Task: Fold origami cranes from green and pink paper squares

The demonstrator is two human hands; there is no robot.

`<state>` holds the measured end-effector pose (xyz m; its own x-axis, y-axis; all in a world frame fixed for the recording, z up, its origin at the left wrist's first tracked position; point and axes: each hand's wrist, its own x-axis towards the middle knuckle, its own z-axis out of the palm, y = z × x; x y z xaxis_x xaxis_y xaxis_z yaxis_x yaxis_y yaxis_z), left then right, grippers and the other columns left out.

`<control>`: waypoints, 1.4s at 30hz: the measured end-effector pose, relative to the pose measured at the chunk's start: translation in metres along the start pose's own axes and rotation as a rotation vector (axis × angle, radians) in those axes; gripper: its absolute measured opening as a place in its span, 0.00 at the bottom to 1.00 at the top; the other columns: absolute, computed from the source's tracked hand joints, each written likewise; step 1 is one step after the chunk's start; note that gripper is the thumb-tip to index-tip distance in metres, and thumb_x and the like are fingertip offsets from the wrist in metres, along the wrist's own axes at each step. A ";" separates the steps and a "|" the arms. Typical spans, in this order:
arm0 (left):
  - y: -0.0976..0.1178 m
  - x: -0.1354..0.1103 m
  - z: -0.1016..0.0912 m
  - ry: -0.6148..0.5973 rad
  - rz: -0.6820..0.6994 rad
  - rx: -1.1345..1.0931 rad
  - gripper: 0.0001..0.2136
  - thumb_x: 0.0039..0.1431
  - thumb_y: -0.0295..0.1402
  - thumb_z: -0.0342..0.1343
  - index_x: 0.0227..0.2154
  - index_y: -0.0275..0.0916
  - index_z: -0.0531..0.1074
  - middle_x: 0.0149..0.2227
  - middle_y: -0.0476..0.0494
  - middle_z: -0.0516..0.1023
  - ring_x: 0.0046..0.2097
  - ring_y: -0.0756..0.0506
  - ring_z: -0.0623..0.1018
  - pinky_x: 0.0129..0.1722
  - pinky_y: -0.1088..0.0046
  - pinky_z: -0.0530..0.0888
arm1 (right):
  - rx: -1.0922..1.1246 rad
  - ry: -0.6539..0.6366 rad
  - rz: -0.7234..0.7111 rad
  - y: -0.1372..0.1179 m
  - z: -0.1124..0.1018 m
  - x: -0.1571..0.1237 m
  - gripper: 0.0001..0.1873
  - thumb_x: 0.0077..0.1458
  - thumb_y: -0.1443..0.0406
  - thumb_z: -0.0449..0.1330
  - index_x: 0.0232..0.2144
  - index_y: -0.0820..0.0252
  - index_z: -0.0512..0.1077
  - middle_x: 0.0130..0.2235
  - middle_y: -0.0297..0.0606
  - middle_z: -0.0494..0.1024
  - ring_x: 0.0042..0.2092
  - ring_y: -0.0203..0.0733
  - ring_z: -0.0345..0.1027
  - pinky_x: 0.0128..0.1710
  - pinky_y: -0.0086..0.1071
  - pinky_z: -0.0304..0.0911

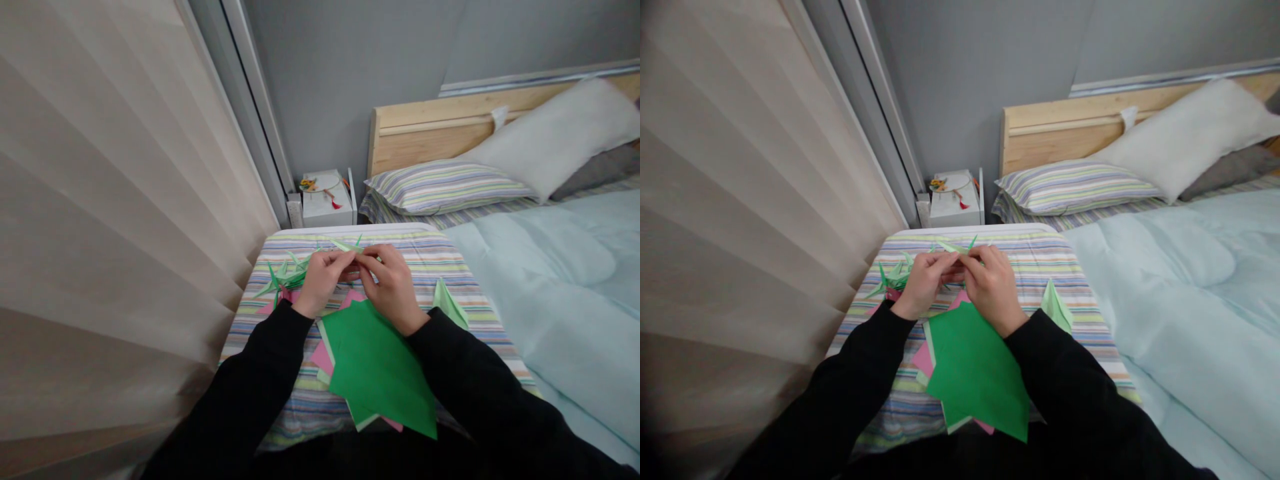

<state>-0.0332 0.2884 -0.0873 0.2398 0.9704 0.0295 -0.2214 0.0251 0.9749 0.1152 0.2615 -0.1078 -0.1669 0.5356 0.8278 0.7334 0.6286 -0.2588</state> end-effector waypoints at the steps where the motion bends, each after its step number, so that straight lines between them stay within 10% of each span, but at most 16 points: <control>1: -0.001 0.001 0.000 0.008 -0.011 -0.025 0.14 0.50 0.42 0.69 0.24 0.34 0.78 0.25 0.48 0.78 0.29 0.49 0.79 0.36 0.70 0.80 | -0.011 -0.020 0.000 0.000 0.000 0.000 0.12 0.62 0.74 0.57 0.42 0.60 0.79 0.40 0.45 0.79 0.42 0.50 0.70 0.41 0.44 0.66; 7: 0.003 0.005 0.000 0.104 -0.127 -0.220 0.12 0.50 0.35 0.72 0.25 0.31 0.78 0.26 0.44 0.81 0.29 0.50 0.82 0.37 0.75 0.80 | 0.148 0.095 0.177 0.000 -0.001 0.003 0.08 0.60 0.71 0.62 0.38 0.56 0.79 0.47 0.44 0.78 0.51 0.52 0.71 0.50 0.49 0.65; 16: 0.010 0.001 -0.004 0.026 -0.345 -0.248 0.04 0.56 0.27 0.68 0.29 0.32 0.81 0.32 0.38 0.86 0.34 0.47 0.85 0.32 0.78 0.79 | 0.630 0.068 0.673 0.001 0.001 0.007 0.03 0.49 0.68 0.64 0.30 0.57 0.77 0.33 0.36 0.81 0.38 0.44 0.75 0.38 0.37 0.71; 25: 0.011 0.004 0.000 0.162 -0.176 -0.258 0.04 0.55 0.26 0.66 0.26 0.31 0.79 0.29 0.41 0.84 0.35 0.48 0.84 0.37 0.76 0.80 | 0.928 0.272 0.925 0.003 0.002 0.011 0.12 0.51 0.61 0.65 0.36 0.54 0.67 0.34 0.30 0.75 0.32 0.38 0.76 0.28 0.33 0.75; 42: 0.005 0.005 -0.002 0.120 0.219 0.174 0.13 0.51 0.40 0.69 0.28 0.36 0.74 0.27 0.49 0.79 0.30 0.49 0.78 0.34 0.73 0.77 | 0.965 -0.024 0.860 0.002 0.009 0.007 0.20 0.41 0.61 0.73 0.32 0.55 0.66 0.24 0.26 0.73 0.26 0.36 0.69 0.30 0.32 0.64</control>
<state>-0.0355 0.2940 -0.0825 0.0886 0.9698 0.2272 -0.0875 -0.2196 0.9717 0.1096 0.2714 -0.1066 0.0992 0.9725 0.2109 -0.1566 0.2246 -0.9618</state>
